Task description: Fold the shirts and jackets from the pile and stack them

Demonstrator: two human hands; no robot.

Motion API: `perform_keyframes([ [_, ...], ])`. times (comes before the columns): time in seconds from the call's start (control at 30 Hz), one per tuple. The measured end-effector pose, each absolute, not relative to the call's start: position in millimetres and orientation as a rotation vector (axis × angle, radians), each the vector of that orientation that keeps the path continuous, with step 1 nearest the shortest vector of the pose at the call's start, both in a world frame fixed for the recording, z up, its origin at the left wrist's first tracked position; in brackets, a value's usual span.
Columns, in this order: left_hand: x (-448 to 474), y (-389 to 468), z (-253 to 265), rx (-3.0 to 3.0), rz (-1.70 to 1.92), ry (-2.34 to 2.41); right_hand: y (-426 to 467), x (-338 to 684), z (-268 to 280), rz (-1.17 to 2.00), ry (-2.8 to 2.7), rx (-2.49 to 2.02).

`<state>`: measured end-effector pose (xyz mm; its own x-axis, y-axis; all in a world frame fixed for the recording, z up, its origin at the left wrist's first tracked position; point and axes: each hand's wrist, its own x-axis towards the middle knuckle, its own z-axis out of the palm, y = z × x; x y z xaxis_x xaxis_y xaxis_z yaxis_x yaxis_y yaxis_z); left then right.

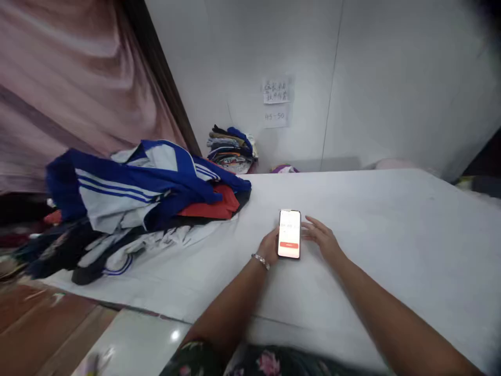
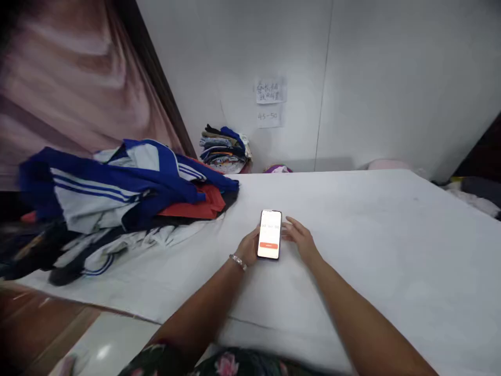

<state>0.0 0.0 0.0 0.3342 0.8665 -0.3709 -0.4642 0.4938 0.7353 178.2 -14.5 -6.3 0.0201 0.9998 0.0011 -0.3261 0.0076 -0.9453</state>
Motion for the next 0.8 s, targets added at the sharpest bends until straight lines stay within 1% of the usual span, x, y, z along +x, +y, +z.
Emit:
perform_keyframes([
  [0.53,-3,-1,3,0.576,0.95,0.912,-19,179,-5,1.336,-1.015,-0.976],
  [0.8,-26,-7,20,0.616,0.966,0.967,-23,180,-2,1.296,-1.169,-1.037],
])
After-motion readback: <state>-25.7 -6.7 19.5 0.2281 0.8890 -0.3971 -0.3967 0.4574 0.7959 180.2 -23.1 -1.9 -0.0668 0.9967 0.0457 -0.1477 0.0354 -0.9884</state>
